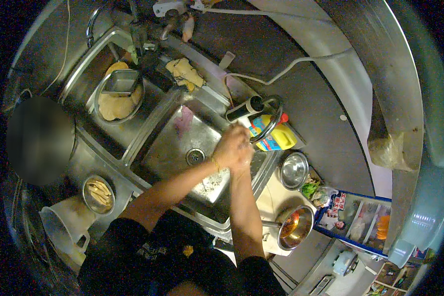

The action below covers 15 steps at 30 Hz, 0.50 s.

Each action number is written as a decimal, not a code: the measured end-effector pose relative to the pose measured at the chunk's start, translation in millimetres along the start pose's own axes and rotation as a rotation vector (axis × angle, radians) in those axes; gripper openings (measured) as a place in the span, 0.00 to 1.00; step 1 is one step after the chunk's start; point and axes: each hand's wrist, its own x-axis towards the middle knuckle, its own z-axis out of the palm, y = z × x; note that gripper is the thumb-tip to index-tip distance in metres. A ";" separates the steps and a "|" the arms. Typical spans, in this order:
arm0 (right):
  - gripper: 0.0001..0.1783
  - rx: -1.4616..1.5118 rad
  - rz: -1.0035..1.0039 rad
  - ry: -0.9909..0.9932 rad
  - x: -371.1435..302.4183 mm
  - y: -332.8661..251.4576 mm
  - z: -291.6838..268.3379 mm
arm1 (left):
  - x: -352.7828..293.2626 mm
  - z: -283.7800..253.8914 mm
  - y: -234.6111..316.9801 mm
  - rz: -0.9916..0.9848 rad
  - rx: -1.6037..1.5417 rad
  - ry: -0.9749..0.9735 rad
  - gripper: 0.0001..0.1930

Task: The person peels two large root vegetables using a peeler over a sink, then rinses them under running water. The person places the peeled vegetables on a cutting board and briefly handles a knife before washing hands.

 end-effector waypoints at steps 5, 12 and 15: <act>0.19 -0.159 -0.049 0.368 -6.0 -3.1 21.1 | -10.4 15.9 -16.5 -0.559 -0.238 -0.121 0.12; 0.19 -0.140 0.058 0.267 -19.9 -3.3 16.5 | -13.5 33.7 -19.1 -0.178 0.125 0.068 0.15; 0.20 -0.355 -0.025 0.431 -18.6 -3.6 13.7 | -14.0 37.2 -10.6 -0.477 0.016 0.115 0.15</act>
